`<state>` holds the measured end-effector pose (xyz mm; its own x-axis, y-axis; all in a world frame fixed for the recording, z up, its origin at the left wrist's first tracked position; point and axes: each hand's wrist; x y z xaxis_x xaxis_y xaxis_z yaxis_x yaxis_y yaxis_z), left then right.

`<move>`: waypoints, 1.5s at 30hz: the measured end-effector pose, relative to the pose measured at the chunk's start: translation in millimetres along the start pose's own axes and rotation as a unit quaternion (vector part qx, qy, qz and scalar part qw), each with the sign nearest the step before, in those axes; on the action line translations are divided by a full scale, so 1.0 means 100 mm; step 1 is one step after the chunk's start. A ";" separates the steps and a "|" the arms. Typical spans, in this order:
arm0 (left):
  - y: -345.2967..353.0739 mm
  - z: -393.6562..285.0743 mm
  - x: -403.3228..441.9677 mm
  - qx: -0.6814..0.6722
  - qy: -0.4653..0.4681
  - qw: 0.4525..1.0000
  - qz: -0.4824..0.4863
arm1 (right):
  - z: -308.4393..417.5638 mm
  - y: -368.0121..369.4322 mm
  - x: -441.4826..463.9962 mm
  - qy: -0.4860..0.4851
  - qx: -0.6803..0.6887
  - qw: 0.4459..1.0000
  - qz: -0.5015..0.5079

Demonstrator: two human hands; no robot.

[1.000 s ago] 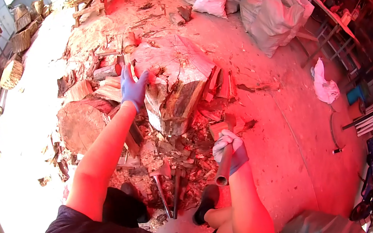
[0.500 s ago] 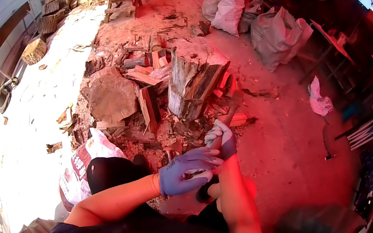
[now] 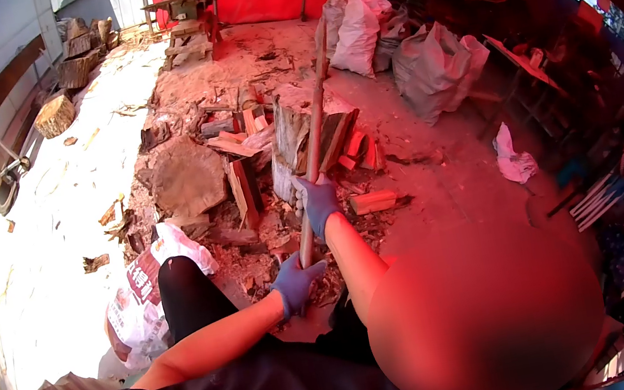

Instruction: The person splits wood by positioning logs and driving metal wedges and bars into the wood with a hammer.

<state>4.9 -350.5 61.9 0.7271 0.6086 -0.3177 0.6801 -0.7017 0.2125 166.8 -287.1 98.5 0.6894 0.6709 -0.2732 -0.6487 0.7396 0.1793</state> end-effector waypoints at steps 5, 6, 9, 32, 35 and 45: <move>-0.08 0.27 0.36 -0.072 -0.076 0.992 -0.063 | -0.65 0.09 0.71 0.053 -0.104 0.993 0.008; -0.12 0.26 0.42 -0.082 -0.096 0.989 -0.072 | -0.68 0.10 0.80 0.051 -0.103 0.993 0.008; -0.16 0.37 0.49 -0.033 -0.056 0.994 -0.083 | -0.48 0.12 0.60 0.104 -0.047 0.991 0.068; -0.30 1.12 0.51 0.090 0.039 0.984 -0.147 | -0.93 0.12 0.31 0.163 0.012 0.985 0.056; -0.54 1.35 0.17 0.189 0.078 0.969 -0.141 | -0.95 0.14 -0.03 0.172 0.017 0.984 0.040; 0.17 -3.90 0.31 0.180 0.482 0.851 0.109 | 3.83 1.00 -1.07 -0.637 -0.051 0.769 0.009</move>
<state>76.0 -198.7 416.3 0.6894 0.3487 0.6349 0.5726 -0.7992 -0.1829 151.8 -264.7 507.5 0.3939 0.2358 0.8884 -0.6384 0.7655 0.0799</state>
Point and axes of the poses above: each hand's wrist, its own x-axis towards the middle knuckle, its own y-axis out of the palm, z = x × y, and after that the axes turned 5 degrees about -z, right-handed
